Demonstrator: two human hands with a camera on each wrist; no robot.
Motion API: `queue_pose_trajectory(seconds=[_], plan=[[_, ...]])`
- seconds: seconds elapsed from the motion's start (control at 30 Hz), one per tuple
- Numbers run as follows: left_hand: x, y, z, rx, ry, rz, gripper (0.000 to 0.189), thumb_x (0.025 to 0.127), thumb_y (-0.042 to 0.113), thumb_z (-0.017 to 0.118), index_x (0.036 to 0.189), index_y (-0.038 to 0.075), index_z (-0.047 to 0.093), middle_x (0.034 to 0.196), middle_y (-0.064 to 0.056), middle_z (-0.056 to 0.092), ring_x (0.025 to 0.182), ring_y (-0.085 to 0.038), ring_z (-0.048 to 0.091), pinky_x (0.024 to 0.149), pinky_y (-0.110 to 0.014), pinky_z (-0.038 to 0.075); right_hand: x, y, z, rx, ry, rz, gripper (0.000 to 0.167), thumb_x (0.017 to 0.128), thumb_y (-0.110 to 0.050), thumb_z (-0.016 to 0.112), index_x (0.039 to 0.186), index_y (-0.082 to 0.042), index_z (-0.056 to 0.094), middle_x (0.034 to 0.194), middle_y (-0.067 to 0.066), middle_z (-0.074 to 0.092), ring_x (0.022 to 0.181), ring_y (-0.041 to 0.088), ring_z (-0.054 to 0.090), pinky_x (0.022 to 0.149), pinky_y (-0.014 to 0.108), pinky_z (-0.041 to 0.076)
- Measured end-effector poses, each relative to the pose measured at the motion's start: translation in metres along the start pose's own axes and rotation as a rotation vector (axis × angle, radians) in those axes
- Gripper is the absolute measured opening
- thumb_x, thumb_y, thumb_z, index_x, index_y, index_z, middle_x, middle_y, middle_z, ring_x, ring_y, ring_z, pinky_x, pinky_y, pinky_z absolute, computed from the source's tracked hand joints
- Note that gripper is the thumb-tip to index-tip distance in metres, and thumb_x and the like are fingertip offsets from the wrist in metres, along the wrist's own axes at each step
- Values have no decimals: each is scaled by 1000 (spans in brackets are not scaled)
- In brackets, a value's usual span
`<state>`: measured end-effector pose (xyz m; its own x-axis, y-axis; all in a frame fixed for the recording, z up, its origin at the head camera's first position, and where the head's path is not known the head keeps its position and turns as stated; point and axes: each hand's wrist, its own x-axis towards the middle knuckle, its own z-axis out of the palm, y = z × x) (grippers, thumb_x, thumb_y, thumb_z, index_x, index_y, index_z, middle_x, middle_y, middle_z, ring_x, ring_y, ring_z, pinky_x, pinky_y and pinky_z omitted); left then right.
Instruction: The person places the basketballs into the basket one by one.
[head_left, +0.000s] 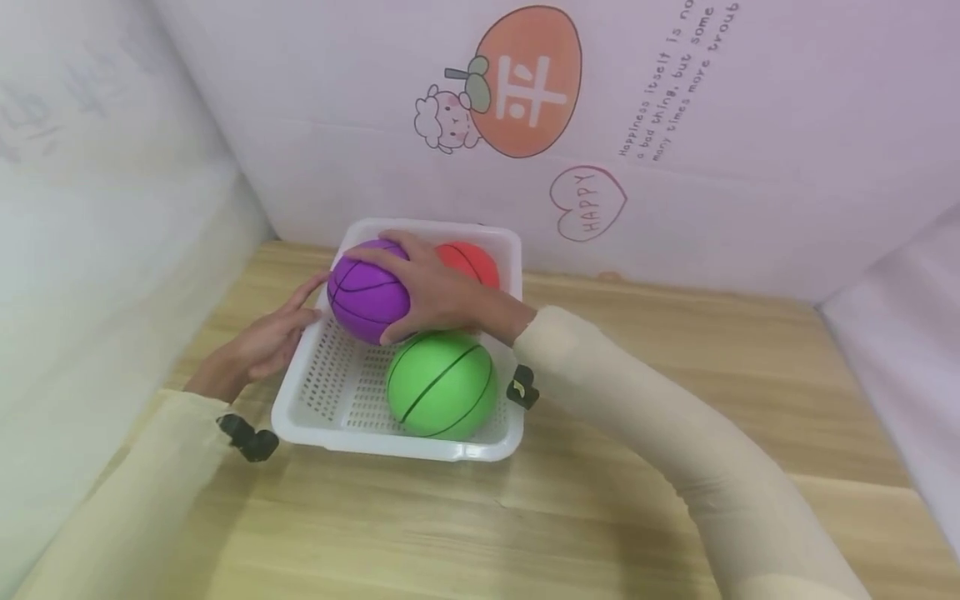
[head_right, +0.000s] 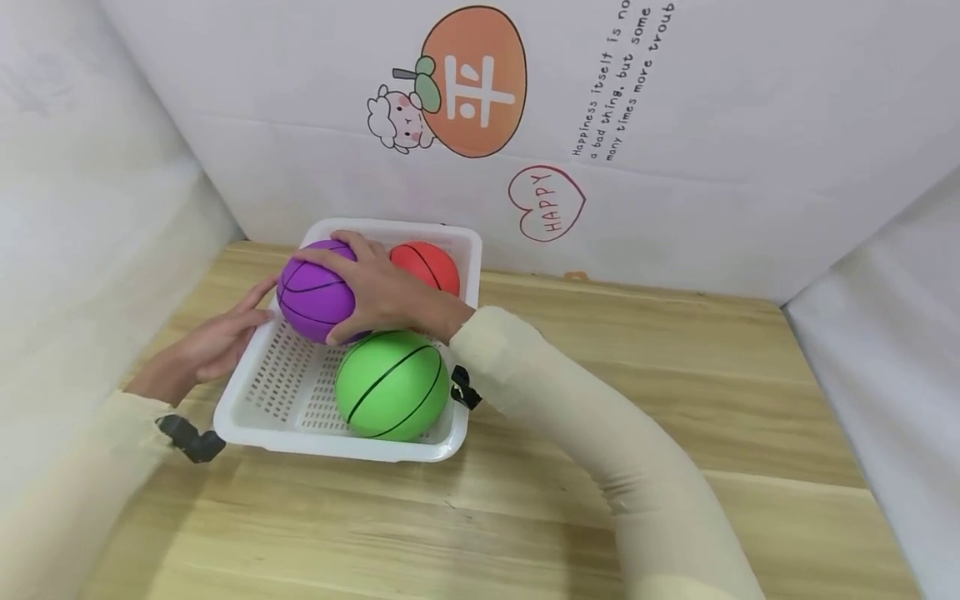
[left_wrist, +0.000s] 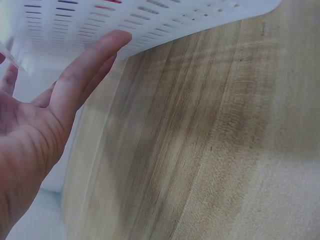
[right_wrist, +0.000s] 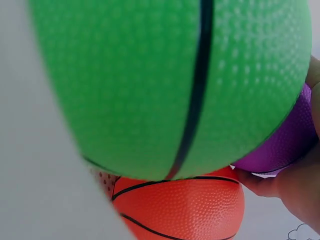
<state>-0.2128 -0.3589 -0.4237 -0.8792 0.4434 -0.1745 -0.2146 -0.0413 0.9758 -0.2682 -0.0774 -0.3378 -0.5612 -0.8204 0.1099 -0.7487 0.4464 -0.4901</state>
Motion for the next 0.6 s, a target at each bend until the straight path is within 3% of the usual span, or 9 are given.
queue_pose_trajectory(seconds=[0.13, 0.43, 0.6], plan=[[-1, 0, 1, -4, -8, 9, 60, 111, 19, 30, 159, 41, 2, 139, -15, 44, 116, -26, 60, 92, -59, 48, 0, -4, 1, -41, -54, 3, 100, 75, -44, 87, 156, -39, 29, 161, 4, 13, 139, 26, 24, 101, 42, 43], [-4, -4, 4, 23, -1, -1, 60, 111, 19, 27, 158, 42, -1, 151, -36, 19, 118, -25, 58, 93, -63, 45, 0, -1, 2, -35, -163, -43, 89, 88, -42, 72, 160, -33, 21, 166, 6, 1, 149, 28, 8, 108, 48, 34], [-2, -5, 3, 4, -2, 6, 59, 111, 21, 29, 158, 44, 3, 147, -29, 30, 116, -25, 60, 92, -64, 46, -3, 0, 2, -28, -168, -28, 88, 90, -40, 71, 161, -35, 18, 166, 5, -1, 150, 26, 5, 110, 49, 32]])
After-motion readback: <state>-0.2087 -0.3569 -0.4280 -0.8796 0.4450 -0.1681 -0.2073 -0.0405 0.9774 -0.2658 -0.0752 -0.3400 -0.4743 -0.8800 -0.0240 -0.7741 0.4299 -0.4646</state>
